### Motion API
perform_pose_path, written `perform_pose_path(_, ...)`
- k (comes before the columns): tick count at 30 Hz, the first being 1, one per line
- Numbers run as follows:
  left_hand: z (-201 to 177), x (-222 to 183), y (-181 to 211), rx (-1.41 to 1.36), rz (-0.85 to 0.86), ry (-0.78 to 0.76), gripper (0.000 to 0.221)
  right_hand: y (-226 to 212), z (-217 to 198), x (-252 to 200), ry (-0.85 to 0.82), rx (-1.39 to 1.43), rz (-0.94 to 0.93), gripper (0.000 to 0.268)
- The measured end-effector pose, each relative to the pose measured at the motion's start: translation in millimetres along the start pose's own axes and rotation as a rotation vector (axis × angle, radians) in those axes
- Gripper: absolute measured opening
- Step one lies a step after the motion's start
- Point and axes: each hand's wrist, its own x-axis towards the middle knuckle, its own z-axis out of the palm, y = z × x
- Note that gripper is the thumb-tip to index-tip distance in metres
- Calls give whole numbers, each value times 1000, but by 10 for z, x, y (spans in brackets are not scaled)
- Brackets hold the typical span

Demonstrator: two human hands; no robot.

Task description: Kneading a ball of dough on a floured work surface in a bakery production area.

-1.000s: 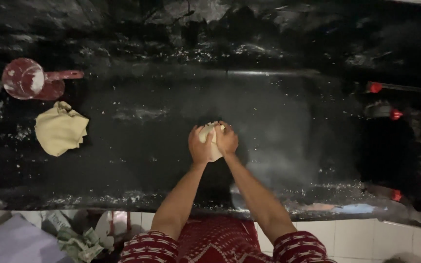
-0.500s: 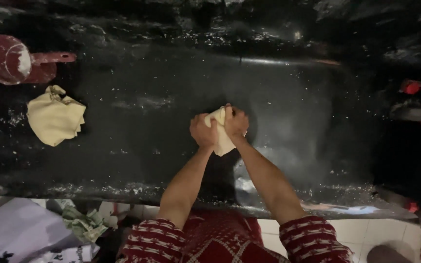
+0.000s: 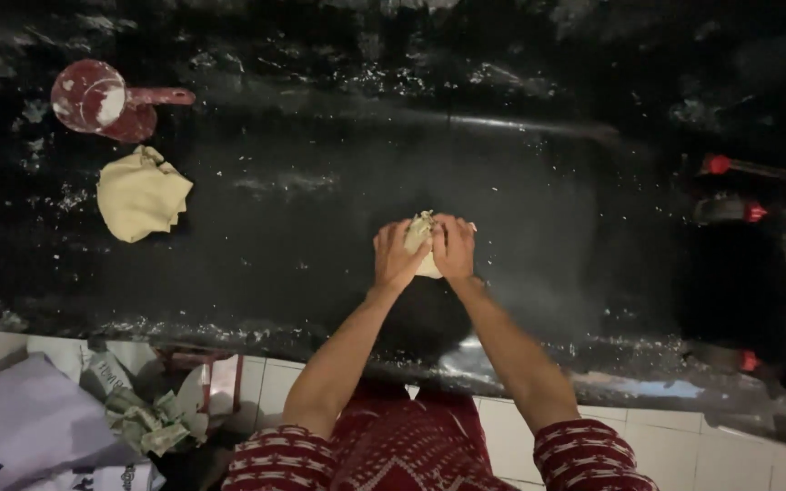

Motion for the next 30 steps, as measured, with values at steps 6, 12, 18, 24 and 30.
perform_pose_path(6, -167, 71, 201, 345, -40, -390, 87, -2, -276, -189, -150, 99, 81, 40)
perform_pose_path(12, 103, 88, 392, 237, 31, -296, 69, -77, -346, -144, -154, 273, 766, 58)
perform_pose_path(18, 301, 244, 197, 256, 60, -151, 51, 247, -1, -88, -181, 130, 870, 45)
perform_pose_path(24, 398, 365, 94, 188, 113, -80, 39, 477, 318, -157, -86, -38, 797, 33)
perform_pose_path(30, 566, 659, -143, 122, -34, -217, 40, 694, 440, -115, -182, -163, 900, 44)
